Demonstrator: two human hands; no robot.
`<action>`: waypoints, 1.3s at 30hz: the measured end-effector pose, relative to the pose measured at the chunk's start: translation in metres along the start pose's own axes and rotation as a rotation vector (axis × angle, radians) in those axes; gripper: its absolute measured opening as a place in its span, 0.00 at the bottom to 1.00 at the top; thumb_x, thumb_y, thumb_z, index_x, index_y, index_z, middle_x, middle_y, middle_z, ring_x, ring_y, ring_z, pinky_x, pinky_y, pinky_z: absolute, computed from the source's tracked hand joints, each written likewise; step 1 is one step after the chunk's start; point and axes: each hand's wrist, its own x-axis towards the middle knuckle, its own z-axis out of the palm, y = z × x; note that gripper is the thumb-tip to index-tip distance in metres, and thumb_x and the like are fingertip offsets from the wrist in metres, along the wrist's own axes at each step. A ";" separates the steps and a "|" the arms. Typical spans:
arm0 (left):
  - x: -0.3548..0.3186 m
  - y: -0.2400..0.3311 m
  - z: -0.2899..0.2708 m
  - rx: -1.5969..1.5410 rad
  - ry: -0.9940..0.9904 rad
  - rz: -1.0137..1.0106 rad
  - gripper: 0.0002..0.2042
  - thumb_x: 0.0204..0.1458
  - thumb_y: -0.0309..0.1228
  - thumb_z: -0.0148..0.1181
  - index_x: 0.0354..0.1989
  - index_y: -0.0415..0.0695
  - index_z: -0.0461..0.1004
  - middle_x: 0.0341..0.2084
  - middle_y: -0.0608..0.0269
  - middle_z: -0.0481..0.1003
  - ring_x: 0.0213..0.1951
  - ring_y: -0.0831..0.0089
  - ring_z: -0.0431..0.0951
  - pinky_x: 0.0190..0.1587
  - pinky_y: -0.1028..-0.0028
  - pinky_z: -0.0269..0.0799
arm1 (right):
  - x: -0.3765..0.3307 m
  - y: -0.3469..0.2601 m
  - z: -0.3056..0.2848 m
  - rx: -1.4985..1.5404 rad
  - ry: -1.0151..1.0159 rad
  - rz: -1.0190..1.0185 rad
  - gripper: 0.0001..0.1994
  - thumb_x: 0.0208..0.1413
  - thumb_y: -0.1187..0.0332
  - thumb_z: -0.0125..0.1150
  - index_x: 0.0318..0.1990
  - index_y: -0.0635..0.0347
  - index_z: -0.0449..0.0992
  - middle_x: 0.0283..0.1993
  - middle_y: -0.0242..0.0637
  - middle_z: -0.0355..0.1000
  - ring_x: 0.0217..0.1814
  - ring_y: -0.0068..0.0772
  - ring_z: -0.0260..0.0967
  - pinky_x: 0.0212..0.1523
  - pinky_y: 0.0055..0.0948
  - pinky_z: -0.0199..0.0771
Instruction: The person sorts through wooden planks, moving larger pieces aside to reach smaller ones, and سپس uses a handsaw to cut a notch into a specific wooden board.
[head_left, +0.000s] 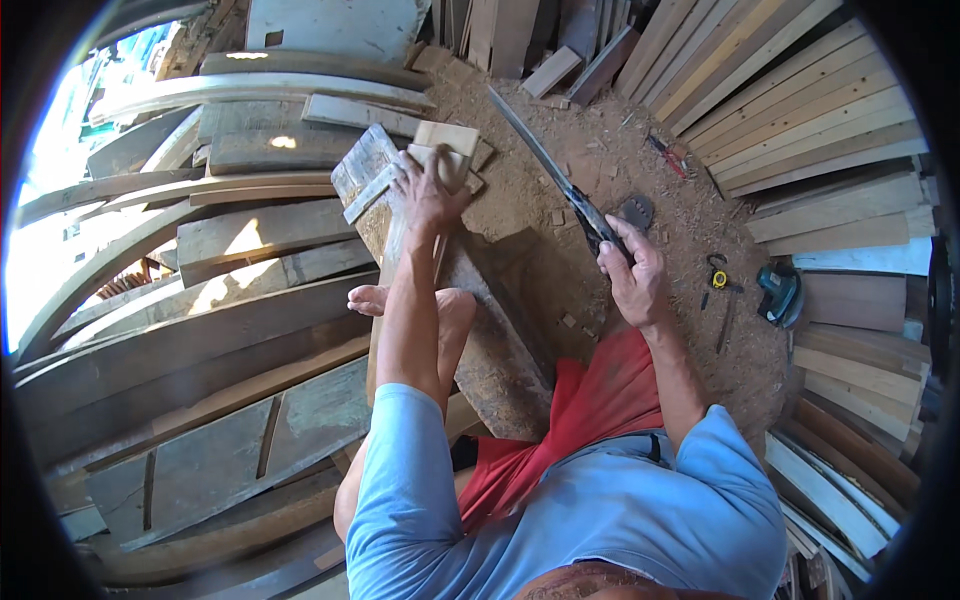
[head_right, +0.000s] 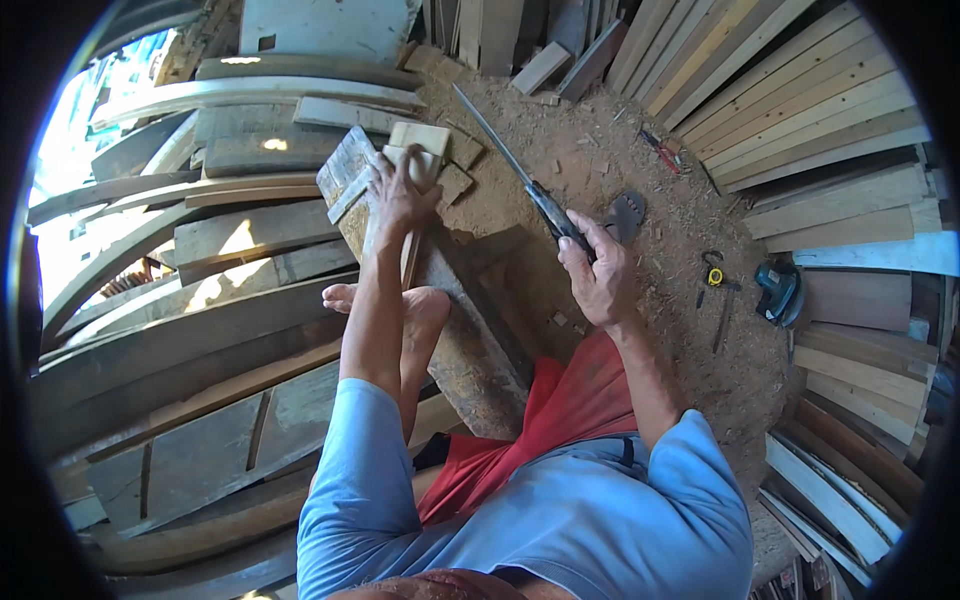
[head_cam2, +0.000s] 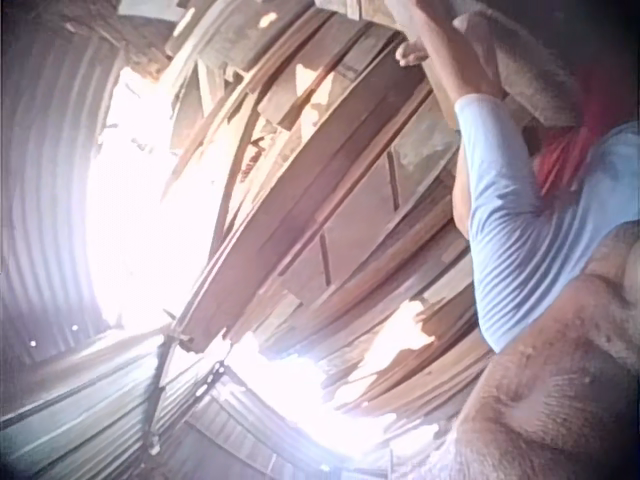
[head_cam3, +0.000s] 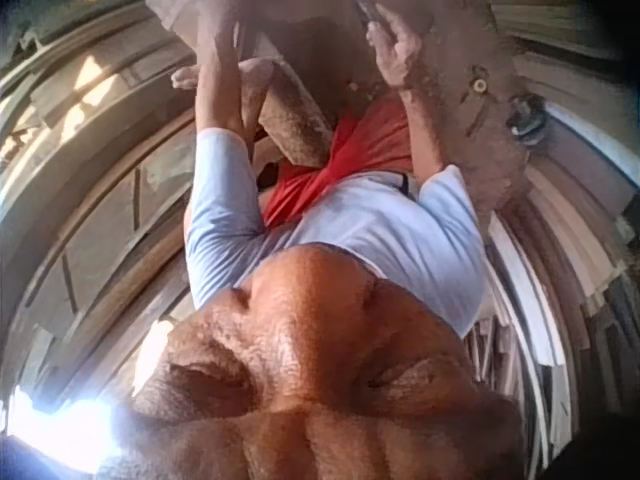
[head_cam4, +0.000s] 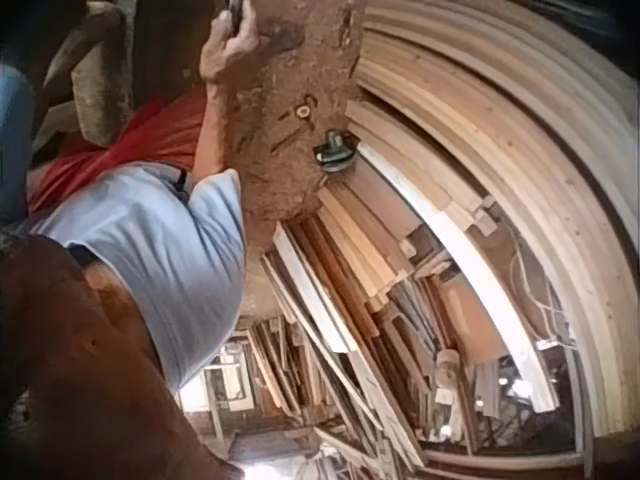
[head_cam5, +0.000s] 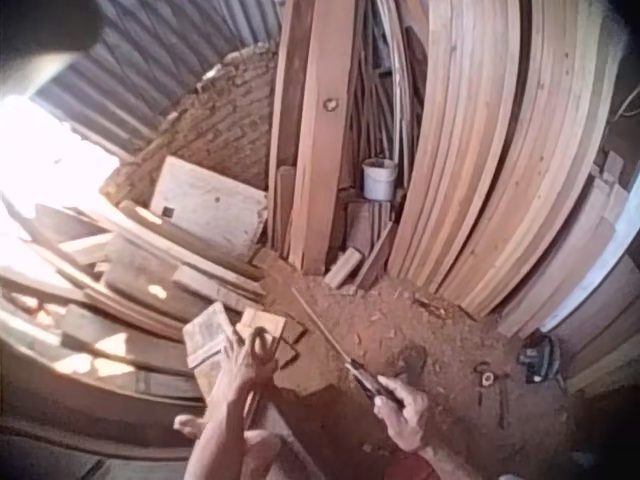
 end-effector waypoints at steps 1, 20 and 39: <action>0.000 -0.015 0.001 -0.046 0.040 -0.007 0.44 0.44 0.49 0.70 0.72 0.63 0.56 0.70 0.22 0.44 0.72 0.27 0.43 0.72 0.43 0.42 | 0.003 -0.003 0.005 0.015 -0.021 0.006 0.18 0.67 0.65 0.57 0.57 0.69 0.73 0.30 0.36 0.75 0.31 0.25 0.73 0.35 0.29 0.74; 0.016 -0.027 0.021 -0.234 0.353 0.313 0.15 0.53 0.39 0.66 0.48 0.51 0.80 0.60 0.46 0.70 0.66 0.39 0.61 0.69 0.50 0.54 | 0.010 0.017 0.054 -0.016 -0.051 -0.072 0.16 0.63 0.71 0.61 0.56 0.68 0.75 0.43 0.42 0.78 0.41 0.29 0.74 0.48 0.30 0.75; 0.007 -0.033 0.009 -0.184 0.226 0.384 0.18 0.49 0.35 0.65 0.51 0.55 0.78 0.67 0.45 0.62 0.69 0.40 0.55 0.69 0.46 0.52 | 0.020 0.008 0.068 -0.120 -0.101 -0.141 0.16 0.64 0.71 0.61 0.57 0.67 0.75 0.43 0.46 0.81 0.37 0.28 0.79 0.39 0.28 0.78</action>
